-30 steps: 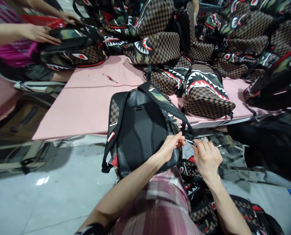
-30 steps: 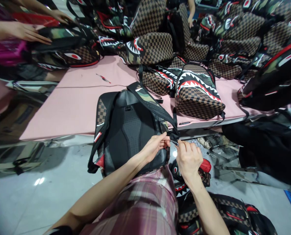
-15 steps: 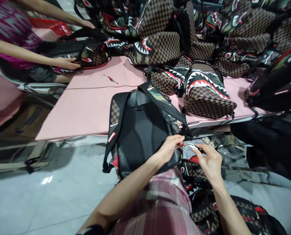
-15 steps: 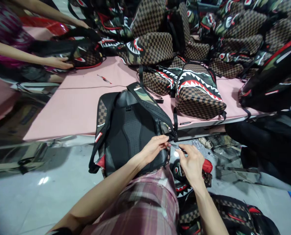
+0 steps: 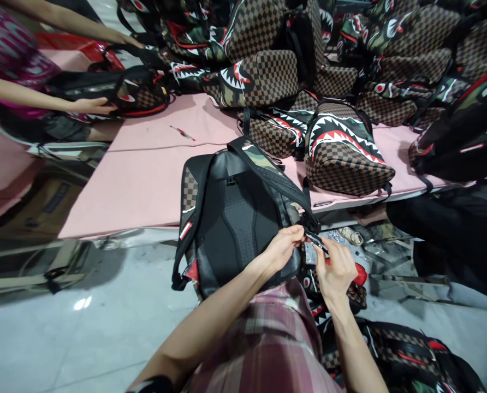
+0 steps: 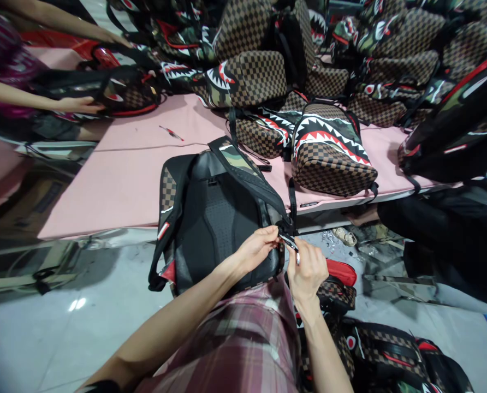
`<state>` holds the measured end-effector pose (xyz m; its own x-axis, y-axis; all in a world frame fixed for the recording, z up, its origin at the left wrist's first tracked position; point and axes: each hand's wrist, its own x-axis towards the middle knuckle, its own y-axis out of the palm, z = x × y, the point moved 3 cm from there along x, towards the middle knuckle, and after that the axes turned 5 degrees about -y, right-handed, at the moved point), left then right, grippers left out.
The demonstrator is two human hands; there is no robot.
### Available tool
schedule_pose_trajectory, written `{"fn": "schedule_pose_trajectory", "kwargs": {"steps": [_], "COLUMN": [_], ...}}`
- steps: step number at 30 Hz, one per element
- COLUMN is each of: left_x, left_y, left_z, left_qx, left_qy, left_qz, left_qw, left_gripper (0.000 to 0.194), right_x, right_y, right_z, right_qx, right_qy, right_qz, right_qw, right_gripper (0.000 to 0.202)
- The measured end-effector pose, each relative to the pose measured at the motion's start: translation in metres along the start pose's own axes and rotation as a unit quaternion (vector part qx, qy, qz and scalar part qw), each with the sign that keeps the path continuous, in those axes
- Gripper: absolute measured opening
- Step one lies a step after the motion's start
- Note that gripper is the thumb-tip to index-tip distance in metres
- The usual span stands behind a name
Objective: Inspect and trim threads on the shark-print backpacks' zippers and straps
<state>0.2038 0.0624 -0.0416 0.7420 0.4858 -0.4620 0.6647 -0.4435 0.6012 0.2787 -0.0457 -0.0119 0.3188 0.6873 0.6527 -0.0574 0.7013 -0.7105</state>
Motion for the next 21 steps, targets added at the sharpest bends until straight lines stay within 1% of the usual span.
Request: {"fn": "schedule_pose_trajectory", "kwargs": {"steps": [4,9,11,13,14,15,16,18,19,20,21], "left_x": [0.001,0.001,0.0,-0.001,-0.001,-0.001,-0.002,-0.002,-0.003,-0.004,-0.006], "left_y": [-0.001,0.0,0.001,0.001,0.001,0.001,0.0,-0.001,-0.001,0.0,0.0], "left_z": [0.001,0.0,-0.001,-0.002,-0.002,-0.002,-0.002,-0.001,-0.002,-0.002,-0.003], "left_qx": [-0.006,0.002,0.01,0.015,0.018,0.02,0.023,0.026,0.029,0.035,0.043], "left_qy": [-0.007,-0.006,0.003,0.007,0.004,0.0,-0.006,-0.019,-0.02,-0.017,-0.01], "left_qz": [-0.001,-0.002,0.0,-0.007,-0.012,-0.018,-0.023,-0.028,-0.027,-0.023,-0.017], "left_qw": [1.0,1.0,1.0,1.0,1.0,1.0,0.999,0.999,0.999,0.999,0.999], "left_gripper": [0.029,0.027,0.026,0.025,0.025,0.025,0.025,0.026,0.027,0.029,0.031], "right_x": [-0.001,0.0,0.0,-0.002,-0.004,-0.005,-0.007,-0.008,-0.006,-0.002,0.003], "right_y": [0.004,0.007,0.008,0.01,0.011,0.013,0.015,0.02,0.022,0.024,0.027], "right_z": [0.001,0.006,0.005,0.0,-0.004,-0.009,-0.014,-0.024,-0.028,-0.031,-0.033], "right_qx": [-0.002,-0.004,0.014,0.069,0.121,0.185,0.255,0.369,0.4,0.414,0.418], "right_qy": [0.003,0.024,0.051,0.105,0.147,0.196,0.247,0.331,0.357,0.374,0.38], "right_qz": [-0.009,0.0,0.008,0.013,0.014,0.012,0.004,-0.021,-0.034,-0.043,-0.042], "right_qw": [1.0,1.0,0.999,0.992,0.982,0.963,0.935,0.868,0.843,0.829,0.824], "right_gripper": [0.017,0.018,0.018,0.017,0.016,0.016,0.017,0.023,0.028,0.033,0.037]}}
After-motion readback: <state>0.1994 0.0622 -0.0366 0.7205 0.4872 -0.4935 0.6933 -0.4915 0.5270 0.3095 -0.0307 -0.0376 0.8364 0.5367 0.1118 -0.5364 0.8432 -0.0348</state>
